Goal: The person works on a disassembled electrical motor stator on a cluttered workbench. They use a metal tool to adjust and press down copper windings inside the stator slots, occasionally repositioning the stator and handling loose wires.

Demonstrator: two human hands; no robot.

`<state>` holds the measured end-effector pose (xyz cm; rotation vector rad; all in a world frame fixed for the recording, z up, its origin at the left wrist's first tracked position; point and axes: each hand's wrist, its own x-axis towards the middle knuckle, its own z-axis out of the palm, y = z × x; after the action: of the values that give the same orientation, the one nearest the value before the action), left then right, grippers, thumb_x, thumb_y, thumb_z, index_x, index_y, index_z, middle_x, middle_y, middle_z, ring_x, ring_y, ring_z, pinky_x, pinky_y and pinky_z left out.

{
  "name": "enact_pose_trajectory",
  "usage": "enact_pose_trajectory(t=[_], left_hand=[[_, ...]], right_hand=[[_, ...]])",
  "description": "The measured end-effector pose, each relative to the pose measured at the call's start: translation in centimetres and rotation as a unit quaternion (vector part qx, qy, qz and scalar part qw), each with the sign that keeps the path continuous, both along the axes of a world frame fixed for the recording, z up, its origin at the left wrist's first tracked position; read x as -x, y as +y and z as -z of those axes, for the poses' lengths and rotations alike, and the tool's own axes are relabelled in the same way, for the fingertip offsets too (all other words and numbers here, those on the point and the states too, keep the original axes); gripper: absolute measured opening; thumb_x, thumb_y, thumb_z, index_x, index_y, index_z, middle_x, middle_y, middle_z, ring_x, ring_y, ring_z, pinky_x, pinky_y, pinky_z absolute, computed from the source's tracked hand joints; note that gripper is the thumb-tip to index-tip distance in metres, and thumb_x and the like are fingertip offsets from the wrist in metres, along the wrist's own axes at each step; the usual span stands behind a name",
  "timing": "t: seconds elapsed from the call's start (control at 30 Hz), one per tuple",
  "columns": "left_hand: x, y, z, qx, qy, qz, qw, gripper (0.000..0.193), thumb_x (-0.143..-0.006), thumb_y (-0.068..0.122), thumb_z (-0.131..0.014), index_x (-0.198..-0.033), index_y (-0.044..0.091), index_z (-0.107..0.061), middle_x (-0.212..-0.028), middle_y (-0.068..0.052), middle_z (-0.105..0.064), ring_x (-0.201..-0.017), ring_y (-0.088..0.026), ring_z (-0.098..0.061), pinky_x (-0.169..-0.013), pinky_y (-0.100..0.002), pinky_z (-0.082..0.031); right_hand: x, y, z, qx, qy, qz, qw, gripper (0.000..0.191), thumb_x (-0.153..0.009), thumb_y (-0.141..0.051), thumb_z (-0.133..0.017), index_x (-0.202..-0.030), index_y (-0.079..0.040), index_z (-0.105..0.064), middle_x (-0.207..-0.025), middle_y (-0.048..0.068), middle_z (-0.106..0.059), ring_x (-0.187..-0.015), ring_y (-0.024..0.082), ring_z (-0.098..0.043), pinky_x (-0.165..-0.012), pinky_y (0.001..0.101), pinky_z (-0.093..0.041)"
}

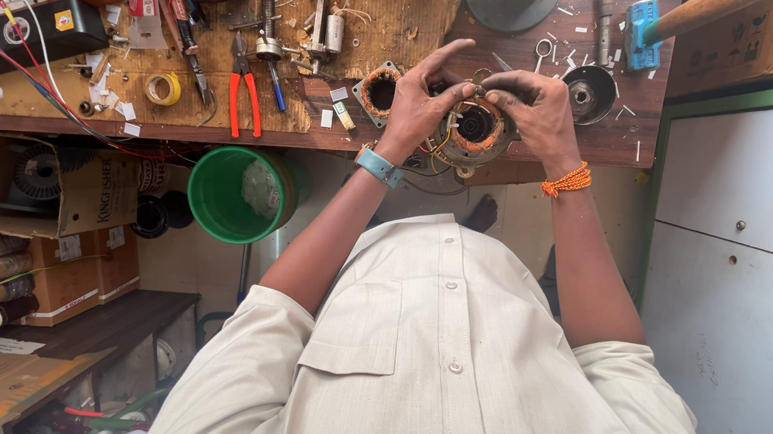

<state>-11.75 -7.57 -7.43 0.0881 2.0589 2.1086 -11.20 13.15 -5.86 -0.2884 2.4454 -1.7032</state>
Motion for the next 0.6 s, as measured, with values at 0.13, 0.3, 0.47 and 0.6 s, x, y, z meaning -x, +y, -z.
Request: enact_pose_trajectory(t=[0.13,0.3,0.47,0.6], left_hand=[[0.22,-0.07,-0.13,-0.004,0.003,0.017,1.0,0.062,-0.087,0.007,-0.081,-0.144,0.017,-0.058,-0.091,-0.001,-0.077,-0.084,-0.004,-0.068,-0.077,-0.024,-0.058],[0.33,-0.21,0.2,-0.025,-0.015,0.03,0.999,0.057,-0.089,0.004,-0.08,-0.142,0.014,-0.063,-0.091,0.002,-0.074,-0.083,-0.003,-0.065,-0.077,-0.024,-0.057],[0.47,-0.22,0.15,-0.022,-0.01,0.036,0.999,0.056,-0.089,0.003,-0.08,-0.142,0.013,-0.064,-0.087,0.004,-0.07,-0.082,-0.003,-0.062,-0.075,-0.023,-0.054],[0.63,-0.22,-0.03,-0.034,-0.009,0.042,0.998,0.055,-0.09,0.004,-0.08,-0.141,0.013,-0.063,-0.088,0.004,-0.07,-0.083,-0.003,-0.063,-0.076,-0.023,-0.055]], right_hand=[[0.12,-0.19,-0.04,0.027,-0.013,0.003,1.0,0.021,-0.095,-0.009,-0.076,-0.114,-0.002,-0.077,-0.106,0.008,-0.078,-0.097,0.012,-0.072,-0.086,0.0261,-0.06],[0.44,-0.37,-0.08,0.051,-0.04,-0.001,0.998,0.02,-0.095,-0.009,-0.076,-0.113,-0.001,-0.077,-0.105,0.008,-0.078,-0.095,0.011,-0.072,-0.085,0.0254,-0.06],[0.53,-0.36,-0.24,0.036,-0.035,-0.006,0.999,0.018,-0.095,-0.01,-0.077,-0.11,-0.001,-0.078,-0.101,0.008,-0.078,-0.092,0.011,-0.072,-0.082,0.0255,-0.059],[0.54,-0.49,-0.22,0.048,-0.025,-0.005,0.999,0.019,-0.095,-0.011,-0.077,-0.11,0.0,-0.077,-0.101,0.008,-0.077,-0.092,0.01,-0.071,-0.082,0.0253,-0.059]])
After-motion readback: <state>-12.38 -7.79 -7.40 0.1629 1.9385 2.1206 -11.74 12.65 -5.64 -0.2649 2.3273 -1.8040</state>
